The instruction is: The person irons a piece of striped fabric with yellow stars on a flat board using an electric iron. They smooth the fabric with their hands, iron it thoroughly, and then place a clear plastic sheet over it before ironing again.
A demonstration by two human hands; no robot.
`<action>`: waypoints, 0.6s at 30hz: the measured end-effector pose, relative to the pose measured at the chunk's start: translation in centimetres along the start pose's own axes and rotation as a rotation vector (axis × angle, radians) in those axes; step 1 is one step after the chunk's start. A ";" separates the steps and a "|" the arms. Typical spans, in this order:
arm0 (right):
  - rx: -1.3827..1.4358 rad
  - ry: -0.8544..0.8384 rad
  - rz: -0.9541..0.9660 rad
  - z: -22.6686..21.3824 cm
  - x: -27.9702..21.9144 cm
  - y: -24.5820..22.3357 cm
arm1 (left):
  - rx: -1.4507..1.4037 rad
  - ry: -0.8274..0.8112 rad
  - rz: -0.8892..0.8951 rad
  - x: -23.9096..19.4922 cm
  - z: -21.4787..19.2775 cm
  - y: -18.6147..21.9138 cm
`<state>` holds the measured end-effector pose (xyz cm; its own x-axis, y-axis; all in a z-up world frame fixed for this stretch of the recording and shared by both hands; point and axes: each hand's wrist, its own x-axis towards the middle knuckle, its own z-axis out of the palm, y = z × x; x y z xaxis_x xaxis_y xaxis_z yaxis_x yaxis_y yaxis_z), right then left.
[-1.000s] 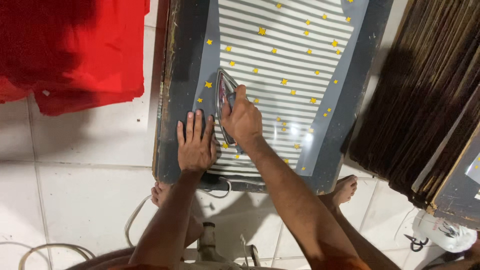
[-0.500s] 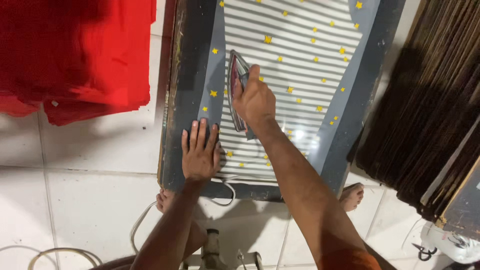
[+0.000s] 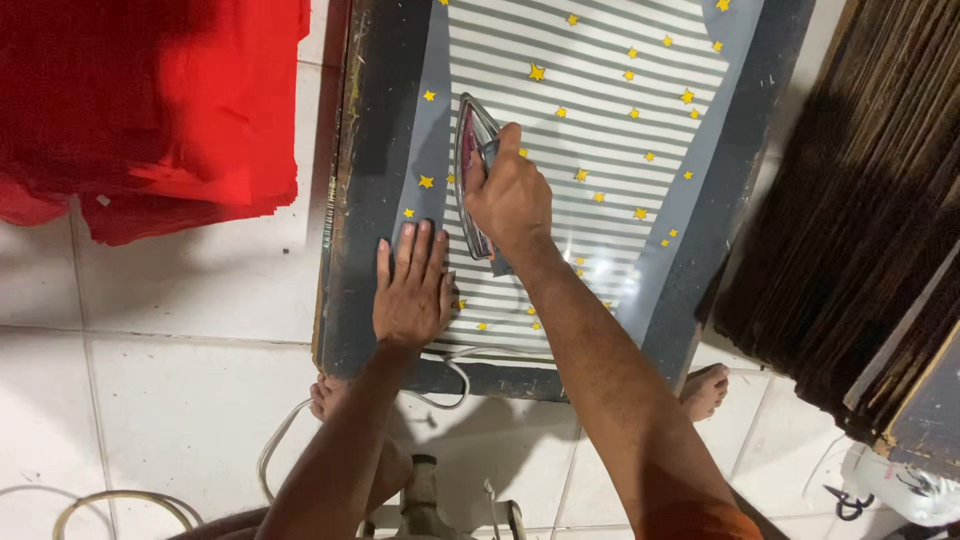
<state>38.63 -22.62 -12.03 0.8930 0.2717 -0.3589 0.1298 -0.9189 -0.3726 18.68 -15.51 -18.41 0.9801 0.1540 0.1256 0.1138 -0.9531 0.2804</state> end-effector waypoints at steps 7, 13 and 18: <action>0.013 -0.056 0.017 0.0 0.2 0.1 | 0.004 0.011 0.003 0.2 0.2 -0.1; -0.059 -0.020 -0.084 0.7 -2.3 0.6 | 0.003 0.000 0.000 0.1 -0.1 -0.2; -0.028 0.002 -0.136 0.7 -2.7 0.8 | 0.003 -0.009 -0.021 0.0 -0.1 -0.1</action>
<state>36.04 -23.86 -11.94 0.8670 0.3938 -0.3052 0.2617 -0.8813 -0.3935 18.67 -15.37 -18.35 0.9789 0.1715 0.1110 0.1347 -0.9505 0.2801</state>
